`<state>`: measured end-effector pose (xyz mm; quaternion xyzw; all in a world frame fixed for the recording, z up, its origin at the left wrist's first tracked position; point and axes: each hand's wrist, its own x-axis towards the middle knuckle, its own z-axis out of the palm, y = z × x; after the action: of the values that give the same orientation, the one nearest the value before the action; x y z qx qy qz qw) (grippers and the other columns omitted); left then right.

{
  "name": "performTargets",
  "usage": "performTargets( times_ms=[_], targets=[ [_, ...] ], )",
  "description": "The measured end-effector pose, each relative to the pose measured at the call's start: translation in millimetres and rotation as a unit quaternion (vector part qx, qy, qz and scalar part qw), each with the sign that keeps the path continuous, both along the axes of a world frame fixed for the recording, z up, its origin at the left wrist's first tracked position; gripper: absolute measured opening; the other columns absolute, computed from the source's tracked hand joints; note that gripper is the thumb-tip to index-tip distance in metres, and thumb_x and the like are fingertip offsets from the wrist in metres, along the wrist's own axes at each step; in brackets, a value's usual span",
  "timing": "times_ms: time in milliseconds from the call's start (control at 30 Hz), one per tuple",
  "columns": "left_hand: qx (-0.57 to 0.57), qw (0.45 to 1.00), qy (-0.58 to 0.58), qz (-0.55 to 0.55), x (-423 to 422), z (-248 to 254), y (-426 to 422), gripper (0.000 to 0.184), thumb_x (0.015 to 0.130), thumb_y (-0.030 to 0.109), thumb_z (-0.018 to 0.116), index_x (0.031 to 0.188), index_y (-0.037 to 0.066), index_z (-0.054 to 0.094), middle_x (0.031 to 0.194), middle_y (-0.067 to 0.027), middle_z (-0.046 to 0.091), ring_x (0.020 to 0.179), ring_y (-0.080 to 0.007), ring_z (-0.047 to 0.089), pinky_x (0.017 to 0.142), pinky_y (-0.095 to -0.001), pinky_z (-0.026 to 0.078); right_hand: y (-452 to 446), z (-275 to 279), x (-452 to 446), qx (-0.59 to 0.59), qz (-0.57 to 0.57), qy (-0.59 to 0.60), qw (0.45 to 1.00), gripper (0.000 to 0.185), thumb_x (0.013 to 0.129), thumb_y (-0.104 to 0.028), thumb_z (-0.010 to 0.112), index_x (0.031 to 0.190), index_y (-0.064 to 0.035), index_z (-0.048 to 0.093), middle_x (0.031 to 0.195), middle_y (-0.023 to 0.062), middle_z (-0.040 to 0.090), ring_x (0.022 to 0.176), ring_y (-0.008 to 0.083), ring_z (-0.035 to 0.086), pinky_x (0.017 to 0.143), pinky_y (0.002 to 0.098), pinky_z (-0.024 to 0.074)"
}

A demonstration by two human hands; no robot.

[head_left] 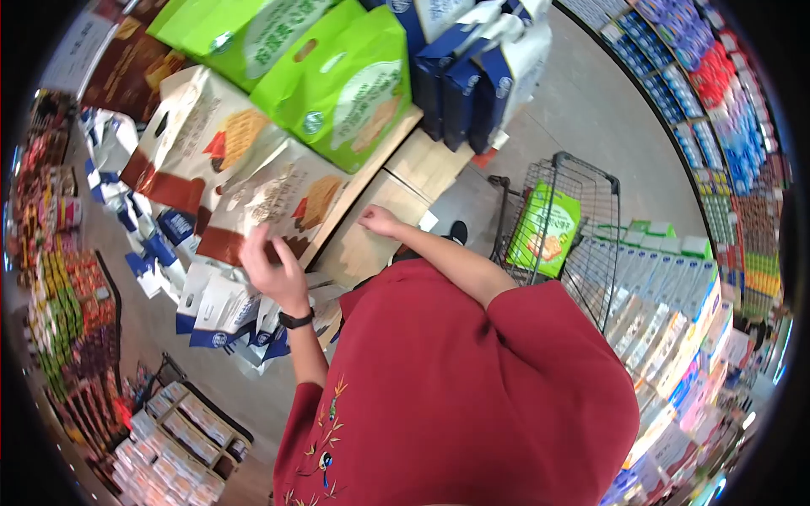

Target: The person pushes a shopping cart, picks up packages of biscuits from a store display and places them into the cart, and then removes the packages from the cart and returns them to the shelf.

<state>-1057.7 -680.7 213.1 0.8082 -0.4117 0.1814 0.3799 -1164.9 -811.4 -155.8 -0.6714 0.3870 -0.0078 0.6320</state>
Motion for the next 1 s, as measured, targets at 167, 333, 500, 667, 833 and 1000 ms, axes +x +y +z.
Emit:
performTargets(
  times_ms=[167, 333, 500, 667, 833, 1000],
  targets=[
    [0.054, 0.934, 0.333, -0.116, -58, -98, -4, 0.015, 0.094, 0.006, 0.061, 0.105, -0.003, 0.067, 0.101, -0.0135, 0.071, 0.094, -0.0223, 0.068, 0.086, -0.0321, 0.052, -53, 12, -209, -0.062, -0.164, 0.093, 0.980, 0.027, 0.084, -0.026, 0.066, 0.098, -0.0031, 0.069, 0.089, 0.0120, 0.071, 0.083, 0.0216, 0.069, 0.076, 0.0331, 0.0541],
    [0.162, 0.841, 0.476, -0.203, -118, -133, -40, 0.017, 0.096, 0.010, 0.062, 0.107, -0.003, 0.067, 0.098, -0.0096, 0.072, 0.093, -0.0136, 0.067, 0.083, -0.0279, 0.052, -68, -5, -425, -0.084, -0.410, 0.105, 0.902, 0.019, 0.090, -0.015, 0.059, 0.102, -0.0018, 0.066, 0.089, 0.0098, 0.071, 0.080, 0.0170, 0.070, 0.067, 0.0313, 0.0537],
    [0.239, 0.791, 0.456, -0.331, -167, -147, -109, 0.019, 0.096, 0.012, 0.061, 0.108, -0.002, 0.067, 0.097, -0.0131, 0.073, 0.090, -0.0190, 0.070, 0.086, -0.0310, 0.052, -38, 41, -527, 0.026, -0.652, 0.109, 0.750, 0.019, 0.092, -0.017, 0.057, 0.104, -0.0030, 0.064, 0.093, 0.0092, 0.071, 0.079, 0.0156, 0.069, 0.062, 0.0289, 0.0525],
    [0.309, 0.769, 0.433, -0.355, -201, -171, -164, 0.022, 0.096, 0.014, 0.061, 0.109, -0.002, 0.067, 0.096, -0.0138, 0.073, 0.089, -0.0197, 0.070, 0.085, -0.0312, 0.053, 15, -28, -579, 0.132, -0.721, 0.178, 0.656, 0.022, 0.091, -0.023, 0.060, 0.104, -0.0054, 0.064, 0.089, 0.0061, 0.070, 0.074, 0.0148, 0.068, 0.058, 0.0293, 0.0516],
    [0.356, 0.720, 0.514, -0.300, -201, -269, -136, 0.025, 0.099, 0.019, 0.057, 0.109, -0.001, 0.067, 0.088, -0.0072, 0.071, 0.078, -0.0126, 0.065, 0.071, -0.0280, 0.052, 44, -102, -599, 0.310, -0.701, 0.141, 0.626, 0.034, 0.091, -0.038, 0.065, 0.097, -0.0045, 0.063, 0.085, 0.0064, 0.066, 0.084, 0.0182, 0.064, 0.071, 0.0442, 0.0521],
    [0.503, 0.707, 0.470, -0.160, -178, -323, -29, 0.026, 0.096, 0.023, 0.061, 0.101, -0.001, 0.069, 0.092, -0.0077, 0.071, 0.084, -0.0120, 0.065, 0.074, -0.0260, 0.051, -3, -151, -607, 0.413, -0.698, 0.122, 0.572, 0.061, 0.089, -0.053, 0.065, 0.125, -0.0053, 0.055, 0.116, 0.0114, 0.062, 0.104, 0.0264, 0.059, 0.087, 0.0492, 0.0484]
  ],
)
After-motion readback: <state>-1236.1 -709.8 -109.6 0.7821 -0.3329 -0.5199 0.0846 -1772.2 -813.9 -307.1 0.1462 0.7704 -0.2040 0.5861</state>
